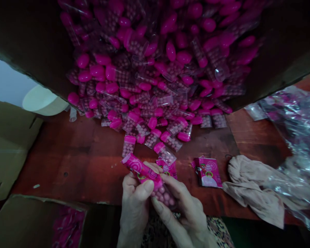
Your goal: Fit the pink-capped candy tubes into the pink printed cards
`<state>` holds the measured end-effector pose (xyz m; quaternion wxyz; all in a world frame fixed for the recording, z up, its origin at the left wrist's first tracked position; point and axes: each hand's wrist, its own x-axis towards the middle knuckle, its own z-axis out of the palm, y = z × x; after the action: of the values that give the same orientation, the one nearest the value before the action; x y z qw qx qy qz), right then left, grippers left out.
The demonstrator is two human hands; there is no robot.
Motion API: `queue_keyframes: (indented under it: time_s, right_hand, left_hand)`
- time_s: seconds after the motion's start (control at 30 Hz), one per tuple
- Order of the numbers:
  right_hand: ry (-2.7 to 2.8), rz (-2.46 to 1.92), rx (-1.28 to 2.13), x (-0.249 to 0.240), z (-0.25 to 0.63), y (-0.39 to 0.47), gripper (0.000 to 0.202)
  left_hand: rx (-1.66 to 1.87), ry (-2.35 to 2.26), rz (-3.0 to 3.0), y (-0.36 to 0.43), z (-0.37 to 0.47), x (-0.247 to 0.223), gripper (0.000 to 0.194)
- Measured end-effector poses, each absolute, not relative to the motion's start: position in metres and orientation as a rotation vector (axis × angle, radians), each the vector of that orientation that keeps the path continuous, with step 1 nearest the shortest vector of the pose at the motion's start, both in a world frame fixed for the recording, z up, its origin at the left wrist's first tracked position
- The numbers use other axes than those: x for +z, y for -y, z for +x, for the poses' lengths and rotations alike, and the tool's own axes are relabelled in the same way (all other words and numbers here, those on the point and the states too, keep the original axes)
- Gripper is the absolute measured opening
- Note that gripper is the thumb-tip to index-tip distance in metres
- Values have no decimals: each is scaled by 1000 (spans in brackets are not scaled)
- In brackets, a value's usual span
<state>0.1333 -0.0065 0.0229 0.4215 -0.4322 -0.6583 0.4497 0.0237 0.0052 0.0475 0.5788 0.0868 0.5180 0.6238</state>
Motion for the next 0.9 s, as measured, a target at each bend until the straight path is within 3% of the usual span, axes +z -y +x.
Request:
queue_keyframes:
  time_s: [0.3, 0.9]
  right_hand:
    - [1543, -1203, 1149, 35, 131, -5, 18]
    - [1539, -1191, 1234, 30, 130, -5, 16]
  left_hand:
    - [1563, -1138, 119, -5, 27, 45, 12]
    - [1503, -1195, -112, -12, 32, 50, 13]
